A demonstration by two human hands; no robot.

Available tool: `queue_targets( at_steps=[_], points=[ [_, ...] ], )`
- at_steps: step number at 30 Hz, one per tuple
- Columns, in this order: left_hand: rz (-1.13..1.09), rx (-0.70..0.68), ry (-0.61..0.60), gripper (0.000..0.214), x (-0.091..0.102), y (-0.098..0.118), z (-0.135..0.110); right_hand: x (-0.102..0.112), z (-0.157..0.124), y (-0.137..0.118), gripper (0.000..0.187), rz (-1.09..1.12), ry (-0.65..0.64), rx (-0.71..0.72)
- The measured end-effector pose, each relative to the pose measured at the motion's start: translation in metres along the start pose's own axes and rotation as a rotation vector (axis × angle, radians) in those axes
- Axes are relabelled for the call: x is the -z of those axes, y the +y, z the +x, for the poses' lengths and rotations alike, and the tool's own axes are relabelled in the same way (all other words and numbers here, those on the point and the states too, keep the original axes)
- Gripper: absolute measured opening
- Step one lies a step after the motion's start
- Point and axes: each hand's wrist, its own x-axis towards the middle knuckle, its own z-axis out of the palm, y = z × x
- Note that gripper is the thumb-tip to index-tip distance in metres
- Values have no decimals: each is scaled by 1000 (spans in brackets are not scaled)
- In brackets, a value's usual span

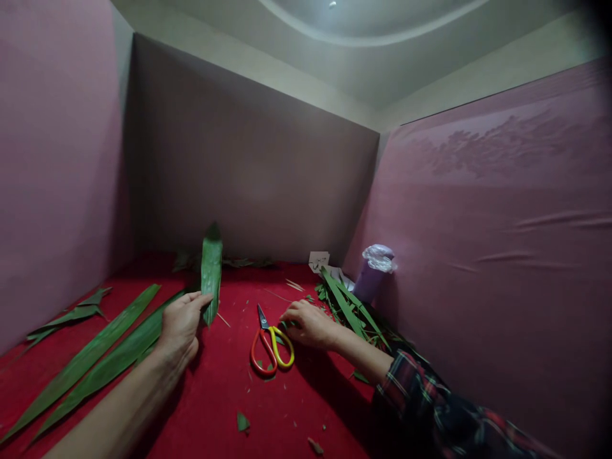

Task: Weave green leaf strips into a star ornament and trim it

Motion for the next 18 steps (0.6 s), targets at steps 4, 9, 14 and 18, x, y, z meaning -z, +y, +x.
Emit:
queue_targets(
  at_steps=[4,9,14,18],
  points=[
    [3,3,-11,10,-1,2,-3,-9,8,2,18,-54,-35,-9],
    [-3,-14,-8,10,0,1,-2,-9,-6,37,20,-198,-132,-216],
    [3,-1,-10,9,0,-1,0,-2,-6,55,22,-277,-132,-337],
    [-15,-12,-7,10,1,-3,2,-7,21,40,22,-251,-60,-297]
  ],
)
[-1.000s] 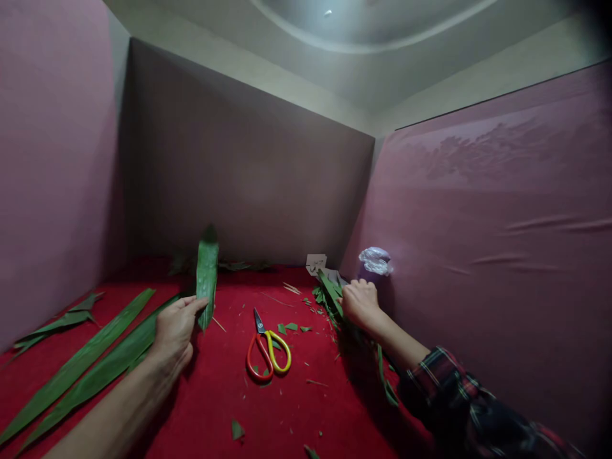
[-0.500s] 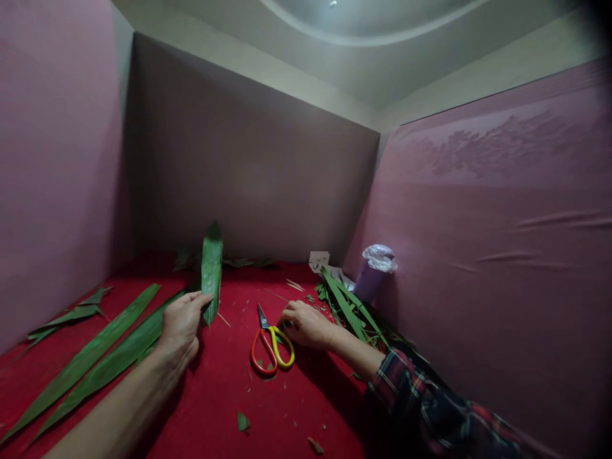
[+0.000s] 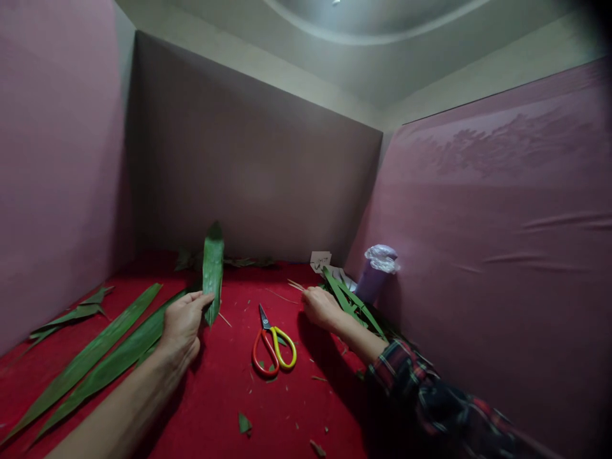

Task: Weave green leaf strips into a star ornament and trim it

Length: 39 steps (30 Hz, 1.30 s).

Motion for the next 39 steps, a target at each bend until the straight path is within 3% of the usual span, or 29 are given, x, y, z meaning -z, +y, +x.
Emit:
queue_targets(
  at_steps=[4,7,11,17,19,26,34,39],
  points=[
    [9,-6,-9,10,1,1,0,-6,19,-23,23,35,43,2],
    [21,-1,6,8,0,3,-2,-12,23,-26,23,42,33,-18],
    [23,3,7,8,-1,5,-3,-11,16,-1,23,32,-10,-63],
    [22,14,15,11,-1,5,-4,6,0,52,25,-25,-59,-168],
    [21,16,14,11,-1,5,-4,7,2,50,24,-25,-46,-137],
    [20,13,23,9,0,5,-3,-12,27,4,25,31,-16,13],
    [12,21,25,8,-1,4,-1,-12,19,35,26,-49,-54,-84],
    [26,25,12,9,0,4,-2,-12,23,25,24,-18,-1,-17]
  ],
)
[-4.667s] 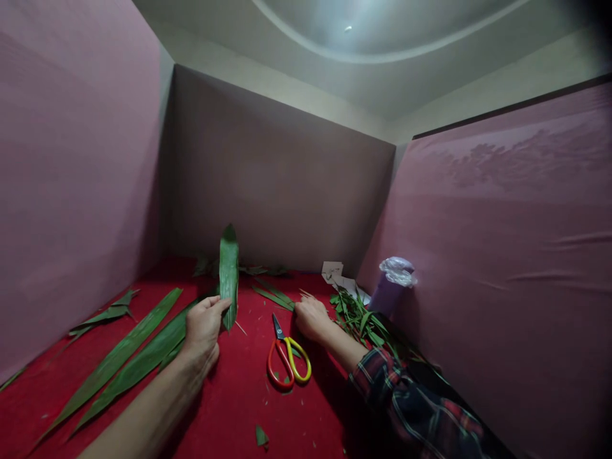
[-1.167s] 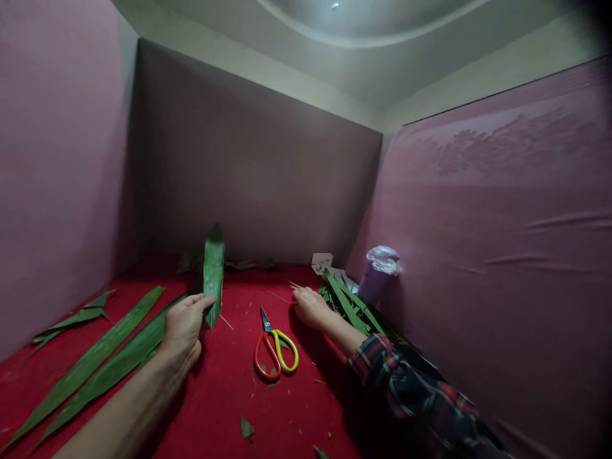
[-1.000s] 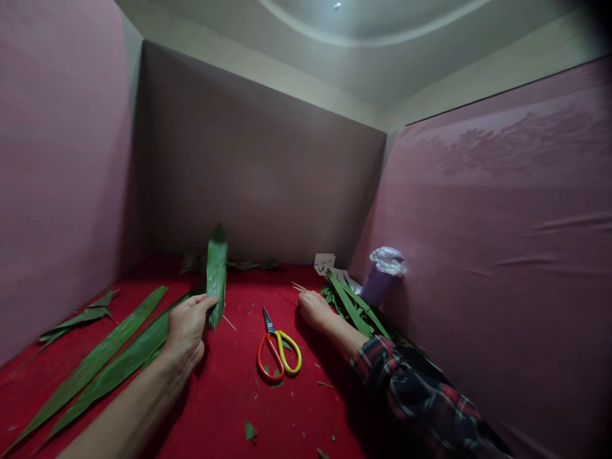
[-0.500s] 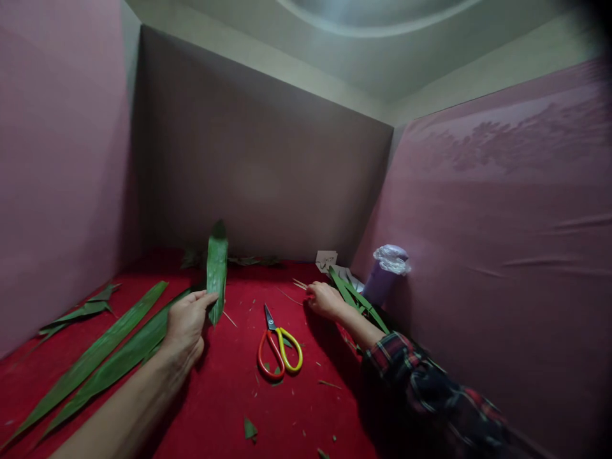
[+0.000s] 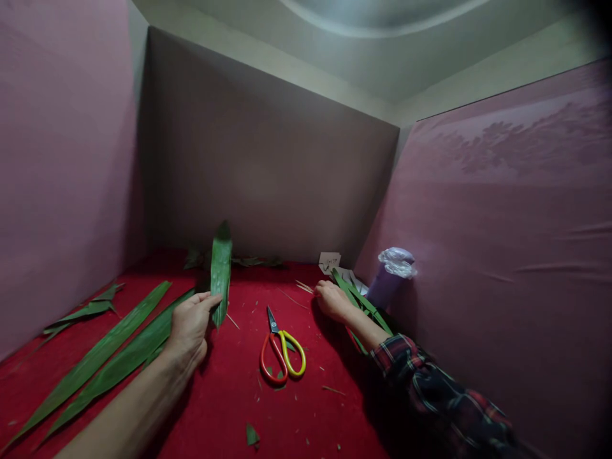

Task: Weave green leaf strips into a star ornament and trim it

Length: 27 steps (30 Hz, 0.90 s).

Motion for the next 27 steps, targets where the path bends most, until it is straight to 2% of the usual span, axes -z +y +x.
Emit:
queue_targets(
  at_steps=[8,10,14,18,22,27],
  points=[
    [-4,9,13,9,-1,1,-1,3,-7,13,24,36,-21,-6],
    [5,25,5,9,-1,1,-1,5,-4,5,23,66,-7,26],
    [7,39,3,9,0,1,-1,1,5,-25,24,138,-11,92],
    [-1,33,-6,9,0,2,-1,-6,10,-41,23,156,-26,36],
    [-12,28,-10,9,0,2,-2,-5,5,-33,25,162,-32,-24],
    [4,37,2,9,0,2,-1,4,-14,-1,25,133,-64,-121]
  ],
)
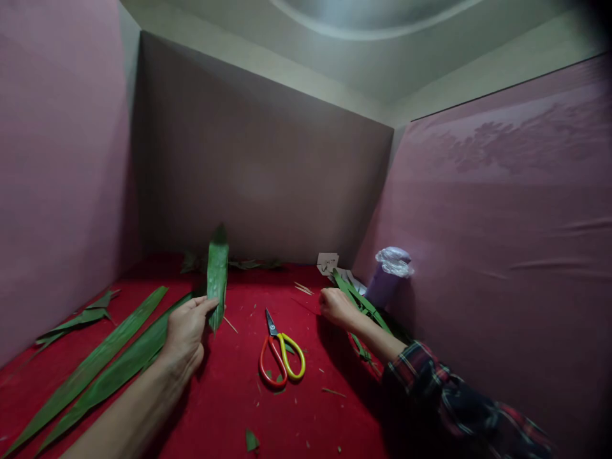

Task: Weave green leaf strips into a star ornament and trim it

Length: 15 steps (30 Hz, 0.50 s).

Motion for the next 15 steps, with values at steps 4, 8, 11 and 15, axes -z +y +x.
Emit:
queue_targets(
  at_steps=[4,8,11,15],
  points=[
    [-1,-2,-4,9,-1,1,-1,9,-17,28,23,-40,-50,-101],
    [-20,14,0,11,-2,2,-2,15,-31,42,20,-52,-97,-159],
    [-32,19,7,12,-2,3,-2,20,-39,44,20,-44,-94,-159],
    [-18,24,-4,13,-1,3,-3,27,-48,34,18,6,-25,-114]
  ],
)
